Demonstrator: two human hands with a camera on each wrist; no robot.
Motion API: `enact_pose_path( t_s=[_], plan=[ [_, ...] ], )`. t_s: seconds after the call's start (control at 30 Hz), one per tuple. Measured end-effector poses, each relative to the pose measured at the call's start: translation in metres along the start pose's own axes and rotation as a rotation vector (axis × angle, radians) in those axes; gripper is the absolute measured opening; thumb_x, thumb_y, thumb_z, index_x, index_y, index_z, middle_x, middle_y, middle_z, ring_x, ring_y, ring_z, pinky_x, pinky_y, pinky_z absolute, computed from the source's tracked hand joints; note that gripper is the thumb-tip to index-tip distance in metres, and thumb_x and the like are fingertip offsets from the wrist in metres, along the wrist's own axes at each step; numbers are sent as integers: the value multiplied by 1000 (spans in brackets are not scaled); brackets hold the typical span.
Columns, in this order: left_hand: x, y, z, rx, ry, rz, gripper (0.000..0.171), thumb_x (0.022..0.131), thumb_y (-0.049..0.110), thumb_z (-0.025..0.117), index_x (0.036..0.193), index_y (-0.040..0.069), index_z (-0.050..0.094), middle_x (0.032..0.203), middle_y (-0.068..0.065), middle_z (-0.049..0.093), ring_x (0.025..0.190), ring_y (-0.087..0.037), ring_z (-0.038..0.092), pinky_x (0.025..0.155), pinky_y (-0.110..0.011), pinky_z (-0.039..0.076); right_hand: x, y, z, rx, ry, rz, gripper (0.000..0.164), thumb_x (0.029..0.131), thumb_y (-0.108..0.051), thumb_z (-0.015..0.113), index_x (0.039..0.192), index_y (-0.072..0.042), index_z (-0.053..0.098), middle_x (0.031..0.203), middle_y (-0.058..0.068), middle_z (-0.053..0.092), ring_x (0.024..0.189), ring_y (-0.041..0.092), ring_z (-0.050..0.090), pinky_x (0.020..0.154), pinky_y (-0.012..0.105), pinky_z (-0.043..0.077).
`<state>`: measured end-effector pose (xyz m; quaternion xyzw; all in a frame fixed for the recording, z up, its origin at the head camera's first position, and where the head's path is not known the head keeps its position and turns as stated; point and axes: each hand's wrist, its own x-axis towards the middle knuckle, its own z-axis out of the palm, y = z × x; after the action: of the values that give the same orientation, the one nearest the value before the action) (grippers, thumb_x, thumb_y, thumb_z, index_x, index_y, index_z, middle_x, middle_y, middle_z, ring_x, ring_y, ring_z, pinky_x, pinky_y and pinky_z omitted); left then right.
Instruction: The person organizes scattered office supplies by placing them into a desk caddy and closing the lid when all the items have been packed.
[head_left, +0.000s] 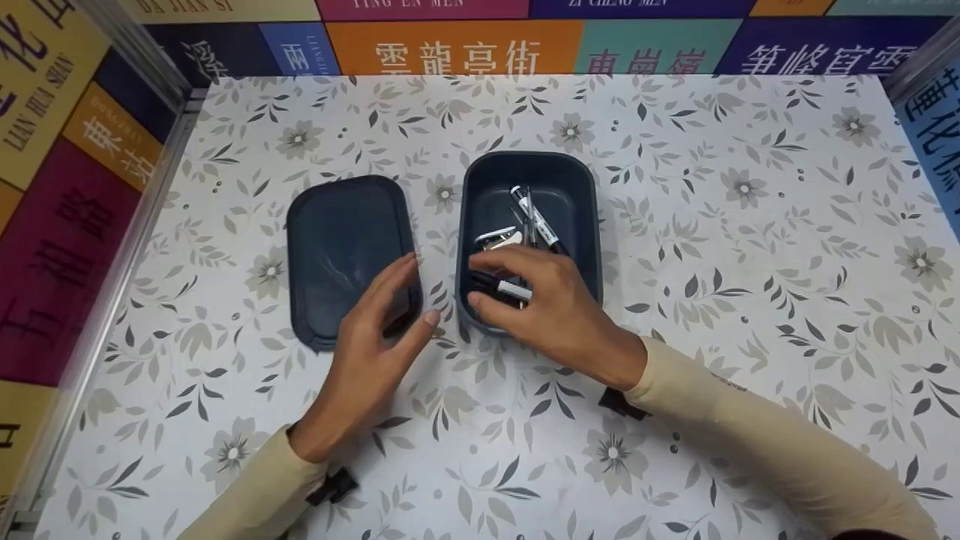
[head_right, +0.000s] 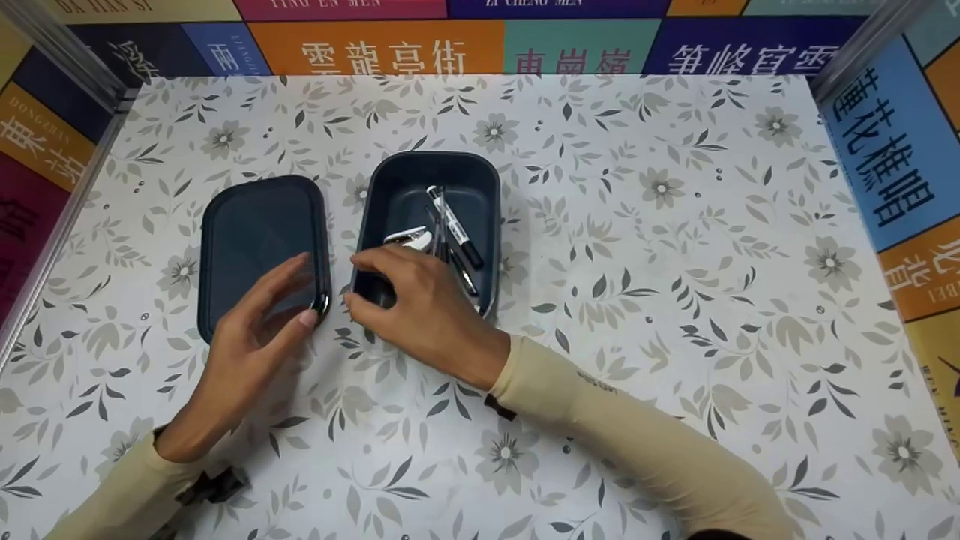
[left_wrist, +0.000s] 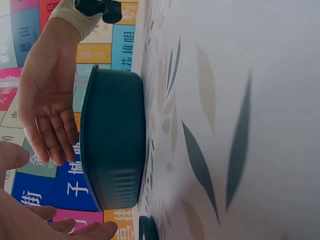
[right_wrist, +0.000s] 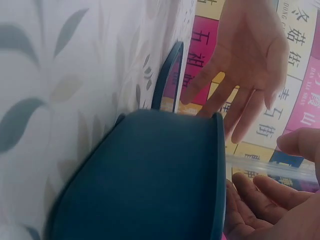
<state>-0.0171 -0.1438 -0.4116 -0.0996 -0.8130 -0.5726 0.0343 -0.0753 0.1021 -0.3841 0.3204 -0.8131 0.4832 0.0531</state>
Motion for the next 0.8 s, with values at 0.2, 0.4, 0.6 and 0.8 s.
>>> enact_pose_path(
  t_s=[0.2,0.4,0.6,0.8],
  plan=[
    [-6,-3,-9,35,25,-12,67,108,22,74,168,14,47,172,0,44,157,-17,43,120,-54,50,-1,-8,12,-12,-2,-29,32,98,-13,84,128,-3,79,122,9,79,115,15,73,100,37,61],
    [-15,-7,-21,95,31,-38,68,108,23,74,169,14,46,174,-2,41,158,-20,43,119,-52,51,-4,-15,26,-3,-18,-73,33,97,-12,84,128,-1,78,124,7,78,111,18,74,98,33,62],
    [-21,-10,-31,91,48,-51,67,108,20,73,169,13,45,175,-2,40,157,-21,44,120,-52,50,-8,-17,42,18,-37,-112,32,98,-8,82,128,0,77,122,9,77,103,20,75,92,29,63],
    [-27,-14,-40,113,69,-57,67,110,21,71,170,11,43,176,-4,37,158,-24,43,120,-55,49,-9,-18,55,21,-46,-157,29,97,-4,80,126,3,78,118,10,78,99,23,76,89,28,64]
  ],
)
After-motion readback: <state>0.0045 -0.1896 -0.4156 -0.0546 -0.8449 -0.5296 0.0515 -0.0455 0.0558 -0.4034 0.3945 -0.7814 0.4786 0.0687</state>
